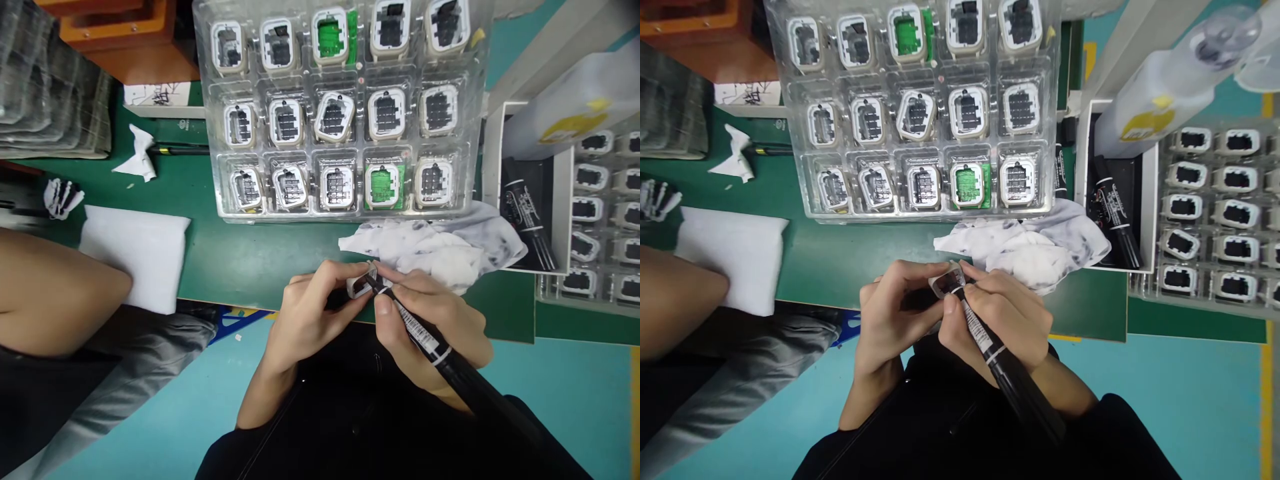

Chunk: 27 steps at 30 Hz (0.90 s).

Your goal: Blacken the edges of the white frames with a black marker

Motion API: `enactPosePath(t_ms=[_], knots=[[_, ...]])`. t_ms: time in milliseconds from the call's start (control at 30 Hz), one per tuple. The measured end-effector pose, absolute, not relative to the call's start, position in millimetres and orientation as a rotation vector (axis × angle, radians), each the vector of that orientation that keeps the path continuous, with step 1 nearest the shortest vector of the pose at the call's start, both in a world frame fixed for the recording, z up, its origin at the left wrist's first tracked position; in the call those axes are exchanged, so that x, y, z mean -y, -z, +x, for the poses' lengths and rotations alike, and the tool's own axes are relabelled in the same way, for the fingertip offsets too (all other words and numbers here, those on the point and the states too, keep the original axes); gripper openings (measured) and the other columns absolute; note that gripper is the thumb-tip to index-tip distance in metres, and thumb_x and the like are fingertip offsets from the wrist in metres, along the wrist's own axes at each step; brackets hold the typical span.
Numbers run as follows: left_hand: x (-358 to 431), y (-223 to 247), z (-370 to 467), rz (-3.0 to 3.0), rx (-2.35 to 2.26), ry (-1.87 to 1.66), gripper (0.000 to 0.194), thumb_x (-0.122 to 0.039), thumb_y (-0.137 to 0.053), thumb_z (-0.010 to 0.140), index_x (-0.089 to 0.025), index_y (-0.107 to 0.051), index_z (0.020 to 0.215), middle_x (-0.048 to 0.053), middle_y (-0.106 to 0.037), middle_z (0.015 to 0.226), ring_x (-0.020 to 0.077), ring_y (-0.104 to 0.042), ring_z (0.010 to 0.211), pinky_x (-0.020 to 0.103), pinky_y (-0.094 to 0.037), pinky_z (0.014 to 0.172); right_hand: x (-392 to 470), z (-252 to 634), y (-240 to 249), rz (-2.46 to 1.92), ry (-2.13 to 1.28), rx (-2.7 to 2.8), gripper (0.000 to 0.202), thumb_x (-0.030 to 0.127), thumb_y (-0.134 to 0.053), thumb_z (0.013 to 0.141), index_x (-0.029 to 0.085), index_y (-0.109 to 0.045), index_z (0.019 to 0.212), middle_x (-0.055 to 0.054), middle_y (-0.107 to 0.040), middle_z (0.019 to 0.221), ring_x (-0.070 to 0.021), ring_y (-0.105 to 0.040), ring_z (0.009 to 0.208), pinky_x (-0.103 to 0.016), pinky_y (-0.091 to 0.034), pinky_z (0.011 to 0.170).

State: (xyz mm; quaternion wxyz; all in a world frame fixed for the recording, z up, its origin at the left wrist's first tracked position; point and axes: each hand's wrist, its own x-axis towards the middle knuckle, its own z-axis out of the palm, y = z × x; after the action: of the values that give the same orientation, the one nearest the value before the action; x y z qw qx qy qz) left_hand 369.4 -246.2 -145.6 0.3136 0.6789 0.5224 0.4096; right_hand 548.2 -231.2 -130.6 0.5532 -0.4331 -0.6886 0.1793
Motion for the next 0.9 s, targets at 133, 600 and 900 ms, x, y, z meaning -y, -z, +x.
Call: enactPosePath(t_ms=[133,600,900], knots=[[245,146,369,1.78,-1.376,-1.101,0.036,-0.027,-0.091,0.098,-0.026,-0.075,0.13,0.002,-0.089,0.104,0.0158,-0.085,0.08,0.023,-0.066,0.066,232,549,129,-0.976,-0.435,1.659,0.027,0.002,-0.083,0.088,0.02,-0.077,0.107,-0.008,-0.085,0.09,-0.0323,-0.089,0.095,-0.034,-0.078,0.071],[247,147,368,1.75,-1.367,-1.066,0.036,-0.029,-0.091,0.098,-0.027,-0.074,0.13,0.004,-0.089,0.107,0.0194,-0.087,0.084,0.027,-0.069,0.069,232,549,130,-0.99,-0.436,1.658,0.03,0.002,-0.083,0.087,0.022,-0.077,0.108,-0.004,-0.085,0.09,-0.0297,-0.089,0.091,-0.033,-0.078,0.071],[241,140,364,1.577,-1.235,-1.05,0.052,-0.026,-0.1,0.089,-0.027,-0.07,0.131,0.001,-0.09,0.105,0.018,-0.087,0.087,0.025,-0.072,0.081,234,543,139,-0.994,-0.455,1.581,0.028,0.002,-0.08,0.089,0.024,-0.077,0.107,0.001,-0.08,0.084,-0.0254,-0.087,0.08,-0.036,-0.08,0.073]])
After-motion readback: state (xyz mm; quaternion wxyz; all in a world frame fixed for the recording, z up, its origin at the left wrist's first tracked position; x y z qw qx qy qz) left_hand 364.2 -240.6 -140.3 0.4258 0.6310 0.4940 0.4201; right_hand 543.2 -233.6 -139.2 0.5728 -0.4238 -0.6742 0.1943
